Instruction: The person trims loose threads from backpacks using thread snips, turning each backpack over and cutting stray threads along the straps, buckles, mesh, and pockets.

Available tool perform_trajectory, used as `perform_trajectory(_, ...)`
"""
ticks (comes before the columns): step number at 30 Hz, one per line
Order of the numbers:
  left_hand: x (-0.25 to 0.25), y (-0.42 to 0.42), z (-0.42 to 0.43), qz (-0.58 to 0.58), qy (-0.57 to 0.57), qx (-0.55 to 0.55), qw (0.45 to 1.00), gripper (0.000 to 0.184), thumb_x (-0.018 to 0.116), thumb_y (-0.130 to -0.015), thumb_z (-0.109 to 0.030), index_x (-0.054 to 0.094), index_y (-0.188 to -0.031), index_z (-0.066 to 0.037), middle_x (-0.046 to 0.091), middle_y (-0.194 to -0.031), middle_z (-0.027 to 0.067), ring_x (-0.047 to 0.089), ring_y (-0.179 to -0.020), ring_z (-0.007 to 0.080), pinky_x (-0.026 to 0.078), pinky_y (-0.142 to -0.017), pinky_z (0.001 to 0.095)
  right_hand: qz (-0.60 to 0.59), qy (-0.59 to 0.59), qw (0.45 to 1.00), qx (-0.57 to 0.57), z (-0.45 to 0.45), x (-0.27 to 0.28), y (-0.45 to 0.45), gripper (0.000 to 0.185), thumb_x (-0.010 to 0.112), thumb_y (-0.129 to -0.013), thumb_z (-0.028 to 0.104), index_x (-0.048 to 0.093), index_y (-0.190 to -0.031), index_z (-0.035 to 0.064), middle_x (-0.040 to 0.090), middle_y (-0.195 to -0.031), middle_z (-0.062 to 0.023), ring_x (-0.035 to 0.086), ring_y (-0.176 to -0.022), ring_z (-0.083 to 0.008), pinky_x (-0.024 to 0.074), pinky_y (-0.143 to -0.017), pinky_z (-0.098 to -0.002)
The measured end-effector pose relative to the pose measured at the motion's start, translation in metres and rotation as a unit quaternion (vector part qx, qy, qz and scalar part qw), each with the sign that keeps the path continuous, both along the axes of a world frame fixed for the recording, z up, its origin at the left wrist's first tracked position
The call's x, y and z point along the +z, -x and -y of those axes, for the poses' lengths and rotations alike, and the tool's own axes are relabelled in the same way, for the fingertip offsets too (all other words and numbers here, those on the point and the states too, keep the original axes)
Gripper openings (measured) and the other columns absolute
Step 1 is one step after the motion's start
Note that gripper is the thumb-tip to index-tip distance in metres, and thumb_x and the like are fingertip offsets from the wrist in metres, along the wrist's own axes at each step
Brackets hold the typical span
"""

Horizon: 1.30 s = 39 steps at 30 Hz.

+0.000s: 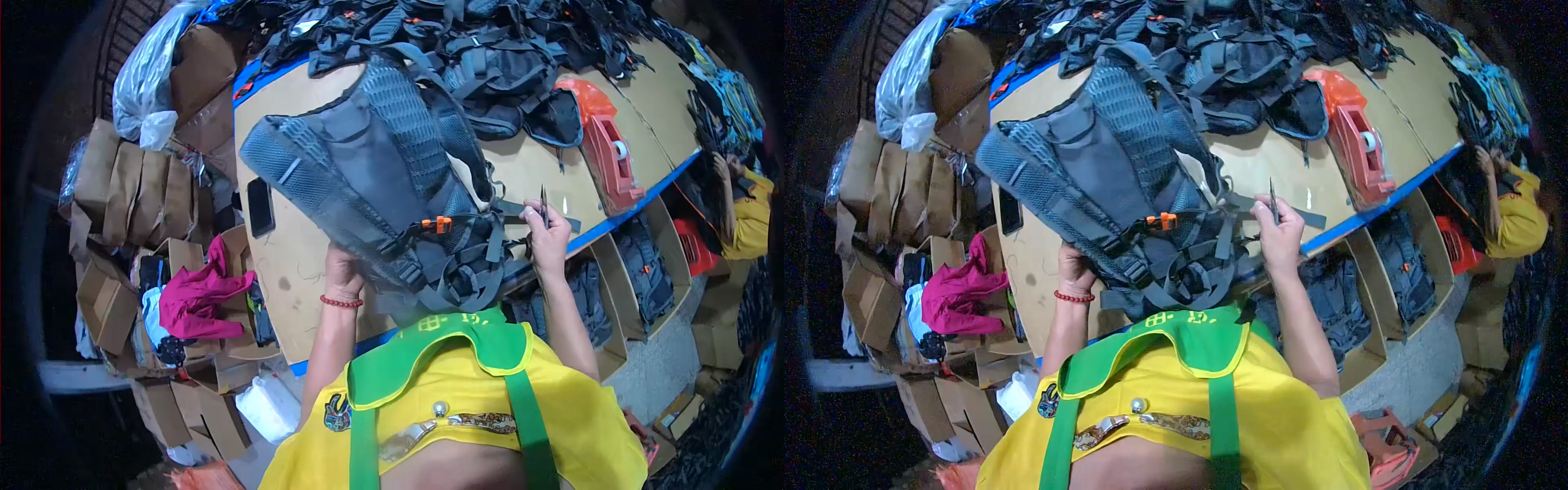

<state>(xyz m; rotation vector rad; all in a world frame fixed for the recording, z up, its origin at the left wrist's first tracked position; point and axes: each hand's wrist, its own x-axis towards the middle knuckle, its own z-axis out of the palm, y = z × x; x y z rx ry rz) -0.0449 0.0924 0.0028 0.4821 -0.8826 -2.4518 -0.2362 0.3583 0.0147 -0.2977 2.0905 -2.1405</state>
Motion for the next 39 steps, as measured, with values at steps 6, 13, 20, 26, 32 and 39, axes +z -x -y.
perform_trajectory(6, -0.019, -0.007, 0.002, -0.037, -0.053, -0.028, 0.998, 0.037, 0.050, -0.077, -0.011, 0.053, -0.111, 0.004, 0.058, -0.109, 0.0163, 0.056, -0.100, 0.0323, 0.042, -0.092, 0.0466, 0.079, -0.008, 0.997, -0.022, -0.023, -0.026, -0.007, 0.013, 0.057, -0.082, 0.009, 0.063, -0.088, -0.0016, 0.060, -0.072, -0.0007, 0.052, -0.065, -0.0053, 0.0405, -0.060, -0.0195)
perform_trajectory(13, -0.021, -0.015, 0.000, -0.054, -0.059, -0.047, 0.996, 0.041, 0.051, -0.076, -0.012, 0.052, -0.114, 0.003, 0.057, -0.115, 0.0139, 0.052, -0.106, 0.0309, 0.037, -0.097, 0.0447, 0.056, -0.004, 0.998, -0.038, -0.027, -0.015, -0.009, 0.013, 0.057, -0.083, 0.010, 0.063, -0.091, 0.0011, 0.058, -0.071, 0.0015, 0.048, -0.064, -0.0039, 0.0378, -0.058, -0.0184)
perform_trajectory(20, -0.009, -0.012, -0.016, -0.066, -0.080, -0.060, 0.993, 0.054, 0.067, -0.063, 0.003, 0.051, -0.114, -0.002, 0.060, -0.103, 0.0091, 0.058, -0.095, 0.0239, 0.048, -0.085, 0.0366, -0.144, -0.011, 0.989, 0.036, 0.016, 0.080, -0.017, 0.015, 0.057, -0.083, 0.007, 0.061, -0.094, -0.0020, 0.060, -0.076, -0.0018, 0.053, -0.069, -0.0073, 0.0430, -0.065, -0.0214)
perform_trajectory(26, -0.002, -0.009, -0.026, -0.036, -0.023, -0.064, 0.997, 0.044, 0.058, -0.074, -0.004, 0.049, -0.117, -0.002, 0.058, -0.105, 0.0095, 0.057, -0.096, 0.0233, 0.047, -0.085, 0.0341, -0.345, -0.003, 0.934, 0.092, 0.069, 0.145, -0.017, 0.018, 0.065, -0.077, 0.006, 0.059, -0.093, -0.0007, 0.061, -0.077, -0.0101, 0.059, -0.067, -0.0130, 0.0461, -0.061, -0.0262)
perform_trajectory(32, 0.006, -0.013, -0.031, -0.044, -0.014, -0.067, 0.997, 0.043, 0.055, -0.075, -0.004, 0.048, -0.117, 0.000, 0.058, -0.106, 0.0104, 0.057, -0.097, 0.0242, 0.046, -0.085, 0.0346, -0.357, 0.053, 0.930, 0.075, 0.083, 0.162, 0.000, 0.018, 0.065, -0.076, 0.005, 0.059, -0.092, 0.0003, 0.061, -0.071, -0.0082, 0.057, -0.057, -0.0125, 0.0447, -0.056, -0.0243)
perform_trajectory(39, 0.008, -0.013, -0.033, -0.024, 0.022, -0.071, 0.997, 0.047, 0.062, -0.062, 0.000, 0.055, -0.109, 0.004, 0.060, -0.104, 0.0124, 0.058, -0.096, 0.0269, 0.047, -0.083, 0.0368, -0.376, 0.017, 0.921, 0.098, 0.083, 0.162, 0.007, 0.021, 0.063, -0.070, 0.000, 0.061, -0.091, 0.0013, 0.061, -0.073, -0.0095, 0.060, -0.061, -0.0147, 0.0457, -0.057, -0.0252)
